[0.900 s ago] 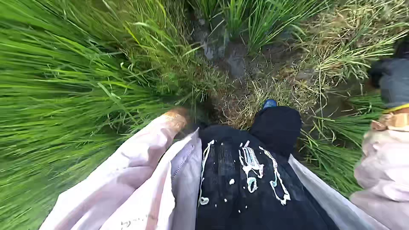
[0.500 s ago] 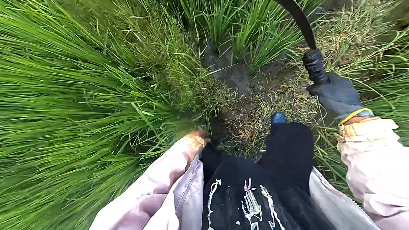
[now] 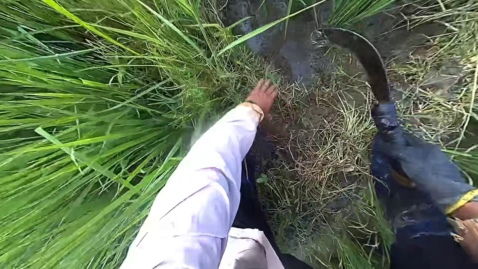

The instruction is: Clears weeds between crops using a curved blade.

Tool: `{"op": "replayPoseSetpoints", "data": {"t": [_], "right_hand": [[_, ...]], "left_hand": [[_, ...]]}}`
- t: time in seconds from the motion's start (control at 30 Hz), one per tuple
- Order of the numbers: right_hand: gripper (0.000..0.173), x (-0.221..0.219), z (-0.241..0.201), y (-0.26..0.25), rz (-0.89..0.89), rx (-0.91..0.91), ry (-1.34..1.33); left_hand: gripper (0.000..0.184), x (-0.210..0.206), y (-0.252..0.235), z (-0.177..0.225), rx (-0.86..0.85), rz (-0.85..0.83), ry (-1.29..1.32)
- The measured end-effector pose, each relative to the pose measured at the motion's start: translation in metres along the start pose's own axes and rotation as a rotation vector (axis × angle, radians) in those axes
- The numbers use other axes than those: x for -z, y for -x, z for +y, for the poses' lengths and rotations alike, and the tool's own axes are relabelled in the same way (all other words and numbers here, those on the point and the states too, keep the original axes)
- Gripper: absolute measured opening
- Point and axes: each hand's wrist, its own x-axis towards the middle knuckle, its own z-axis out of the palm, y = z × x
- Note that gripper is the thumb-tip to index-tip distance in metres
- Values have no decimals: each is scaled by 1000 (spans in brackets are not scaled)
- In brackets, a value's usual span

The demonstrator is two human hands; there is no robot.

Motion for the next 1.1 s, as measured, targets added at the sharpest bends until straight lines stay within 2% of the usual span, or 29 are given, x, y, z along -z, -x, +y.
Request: {"op": "replayPoseSetpoints", "data": {"t": [0.07, 0.13, 0.17, 0.23, 0.27, 0.33, 0.4, 0.43, 0.53, 0.6, 0.63, 0.67, 0.73, 0.77, 0.8, 0.87, 0.93, 0.97, 1.0, 1.03, 1.1], "right_hand": [[45, -9, 12, -10, -8, -12, 127], [44, -24, 9, -20, -40, 13, 228], [42, -34, -2, -23, -76, 31, 265], [40, -62, -34, -29, -143, 74, 335], [40, -80, -52, -33, -174, 98, 376], [38, -118, -93, -41, -219, 170, 421], [37, -146, -142, -42, -242, 257, 350], [38, -156, -169, -38, -245, 324, 253], [40, -172, -272, -13, -217, 562, -217], [30, -187, -320, -8, -209, 712, -530], [28, -201, -322, -12, -193, 727, -558], [31, -220, -305, -22, -160, 686, -461], [37, -255, -221, -48, -192, 477, 18], [38, -256, -175, -58, -241, 377, 218], [40, -249, -154, -65, -323, 286, 359], [43, -235, -177, -63, -449, 239, 461], [45, -211, -217, -29, -371, 347, 429], [43, -203, -254, -14, -292, 438, 360], [43, -201, -286, 0, -226, 550, 237], [44, -203, -309, 9, -194, 657, 73], [41, -220, -315, 12, -178, 767, -234]], "left_hand": [[134, 9, -3, -68, 207, 27, -36], [155, -5, 12, -129, 525, 15, 14], [159, -15, 24, -146, 667, -18, 51], [148, -30, 45, -150, 849, -41, 201], [134, -34, 54, -146, 912, -42, 286], [93, -36, 73, -135, 1010, -9, 486], [58, -37, 90, -122, 1001, -37, 552], [48, -37, 98, -115, 981, -64, 561], [41, -32, 114, -102, 958, -80, 561], [45, -29, 116, -96, 956, -78, 566], [48, -29, 118, -93, 952, -73, 561], [51, -29, 120, -93, 946, -63, 553], [53, -37, 132, -90, 935, -59, 546], [56, -44, 138, -83, 913, -80, 548], [63, -52, 142, -75, 891, -99, 580], [88, -78, 155, -66, 929, -75, 676], [125, -96, 157, -30, 969, -25, 834], [138, -97, 148, -22, 996, 10, 898], [143, -101, 140, -16, 1029, 21, 939], [140, -109, 131, -11, 1062, 19, 954], [113, -123, 115, -10, 1099, -27, 899]]}}
